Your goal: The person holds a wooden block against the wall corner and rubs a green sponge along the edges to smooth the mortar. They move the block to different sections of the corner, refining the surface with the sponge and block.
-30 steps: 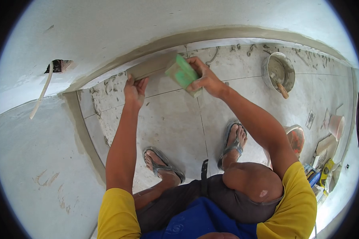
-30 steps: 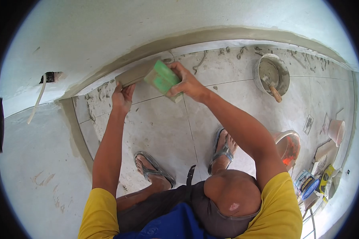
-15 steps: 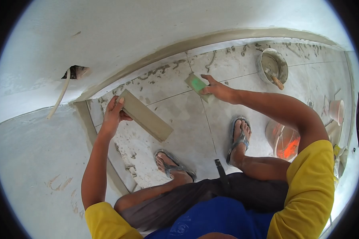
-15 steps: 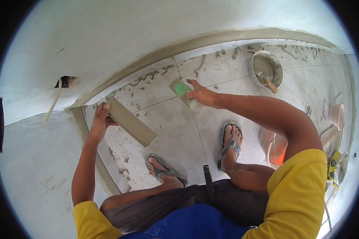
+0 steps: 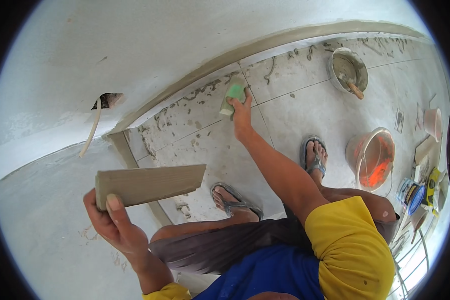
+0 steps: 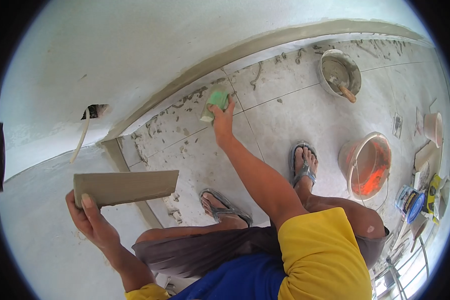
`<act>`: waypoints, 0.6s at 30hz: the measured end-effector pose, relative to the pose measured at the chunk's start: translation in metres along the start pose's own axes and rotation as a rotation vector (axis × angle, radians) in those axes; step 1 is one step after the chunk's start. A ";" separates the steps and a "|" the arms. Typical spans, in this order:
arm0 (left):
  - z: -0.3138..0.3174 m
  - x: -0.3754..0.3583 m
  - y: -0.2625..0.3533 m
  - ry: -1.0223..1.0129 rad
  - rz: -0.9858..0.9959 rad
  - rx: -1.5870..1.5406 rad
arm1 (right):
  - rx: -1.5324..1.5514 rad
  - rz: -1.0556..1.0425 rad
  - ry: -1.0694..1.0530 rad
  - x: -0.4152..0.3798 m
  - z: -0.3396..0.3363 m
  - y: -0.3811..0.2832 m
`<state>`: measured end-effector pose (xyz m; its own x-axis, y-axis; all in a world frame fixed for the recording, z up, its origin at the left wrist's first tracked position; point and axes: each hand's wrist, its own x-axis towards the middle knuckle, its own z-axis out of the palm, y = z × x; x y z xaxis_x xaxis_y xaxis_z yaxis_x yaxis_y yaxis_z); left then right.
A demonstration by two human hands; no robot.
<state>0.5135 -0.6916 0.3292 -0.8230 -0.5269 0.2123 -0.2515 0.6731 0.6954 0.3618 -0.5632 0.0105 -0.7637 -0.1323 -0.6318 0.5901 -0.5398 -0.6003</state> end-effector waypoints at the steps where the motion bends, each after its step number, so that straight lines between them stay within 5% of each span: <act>1: 0.007 -0.006 0.003 0.034 0.040 0.080 | -0.095 -0.165 0.043 0.010 -0.004 0.000; 4: 0.026 -0.012 -0.012 0.050 -0.003 0.022 | -0.226 -0.443 0.019 0.044 -0.028 -0.005; 8: 0.035 -0.015 -0.019 -0.031 -0.162 -0.141 | -0.295 -0.401 0.053 0.064 -0.036 -0.022; 14: 0.036 -0.018 -0.028 -0.110 -0.045 -0.007 | -0.184 -0.319 0.005 0.077 -0.036 -0.028; 16: 0.036 -0.018 -0.029 -0.115 -0.034 0.007 | -0.755 -0.373 -0.031 0.072 -0.038 -0.024; 18: 0.035 -0.019 -0.029 -0.118 -0.024 0.025 | -0.840 -0.375 -0.017 0.068 -0.035 -0.014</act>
<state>0.5182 -0.6833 0.2808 -0.8702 -0.4797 0.1124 -0.2835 0.6741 0.6820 0.3111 -0.5358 -0.0409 -0.9431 -0.0861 -0.3210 0.2946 0.2309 -0.9273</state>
